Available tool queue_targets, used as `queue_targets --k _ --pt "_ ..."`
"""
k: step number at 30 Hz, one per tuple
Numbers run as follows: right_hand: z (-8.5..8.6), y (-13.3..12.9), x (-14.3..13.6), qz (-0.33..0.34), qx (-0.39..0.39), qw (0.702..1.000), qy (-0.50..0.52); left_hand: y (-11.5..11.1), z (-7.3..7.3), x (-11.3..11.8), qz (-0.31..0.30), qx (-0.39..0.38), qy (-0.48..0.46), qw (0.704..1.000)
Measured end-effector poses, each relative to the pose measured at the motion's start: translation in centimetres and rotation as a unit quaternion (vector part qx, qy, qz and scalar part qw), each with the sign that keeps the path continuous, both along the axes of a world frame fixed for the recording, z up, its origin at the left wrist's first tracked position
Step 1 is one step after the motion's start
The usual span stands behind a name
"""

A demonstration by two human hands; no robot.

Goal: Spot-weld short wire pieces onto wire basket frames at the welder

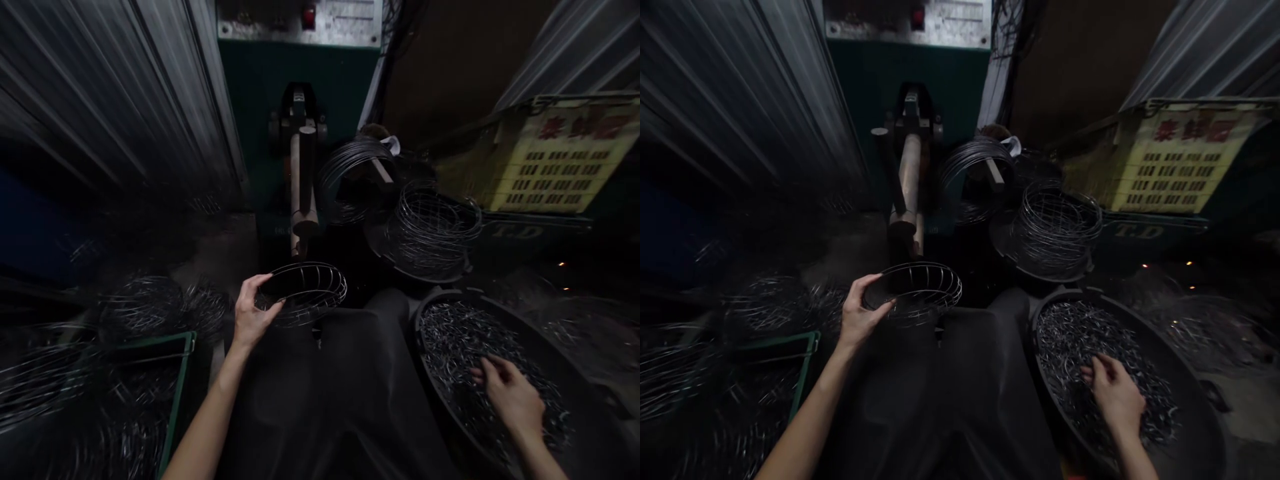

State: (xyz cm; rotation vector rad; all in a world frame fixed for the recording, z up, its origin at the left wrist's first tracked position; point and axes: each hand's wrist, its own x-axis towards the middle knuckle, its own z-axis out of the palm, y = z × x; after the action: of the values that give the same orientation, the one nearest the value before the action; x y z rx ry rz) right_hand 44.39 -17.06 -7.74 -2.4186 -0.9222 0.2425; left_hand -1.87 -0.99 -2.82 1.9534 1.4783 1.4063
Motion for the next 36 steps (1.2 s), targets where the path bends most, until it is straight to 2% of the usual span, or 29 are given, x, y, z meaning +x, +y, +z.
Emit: queue_targets --k 2,5,8,11,13,16,18,20,22,28,36 --pt "2.8 2.3 -2.8 0.035 0.093 0.991 0.089 0.1 0.7 0.3 -0.015 0.012 0.031 0.999" --pt "8.0 5.7 -8.6 0.177 0.176 0.951 0.182 0.2 1.3 0.9 -0.034 0.021 0.063 0.997" --pt "12.4 8.4 -14.5 0.353 0.146 0.890 0.251 0.3 1.6 1.6 -0.043 0.020 0.079 0.996" --pt "14.5 10.8 -19.1 0.497 0.104 0.826 0.245 0.3 1.8 2.1 -0.055 0.016 0.088 0.994" --pt "14.4 12.4 -21.1 0.561 0.106 0.803 0.174 0.2 2.0 2.3 -0.060 0.012 0.099 0.993" --pt "13.0 14.5 -23.0 0.614 0.131 0.776 -0.055 0.1 2.4 2.2 -0.064 0.012 0.108 0.992" --pt "11.8 15.3 -23.6 0.632 0.135 0.731 -0.221 0.0 2.5 2.1 -0.064 0.013 0.104 0.992" --pt "11.0 15.8 -24.0 0.643 0.146 0.679 -0.322 -0.1 2.5 1.9 -0.062 0.012 0.099 0.993" --pt "10.5 16.1 -24.1 0.649 0.177 0.649 -0.356 -0.1 2.4 1.7 -0.060 0.007 0.093 0.994" --pt "9.9 17.4 -23.5 0.645 0.265 0.610 -0.376 0.9 1.7 1.4 -0.068 0.015 0.064 0.996" --pt "9.1 18.1 -23.2 0.631 0.307 0.584 -0.409 1.6 0.8 2.1 -0.052 0.036 0.058 0.996"
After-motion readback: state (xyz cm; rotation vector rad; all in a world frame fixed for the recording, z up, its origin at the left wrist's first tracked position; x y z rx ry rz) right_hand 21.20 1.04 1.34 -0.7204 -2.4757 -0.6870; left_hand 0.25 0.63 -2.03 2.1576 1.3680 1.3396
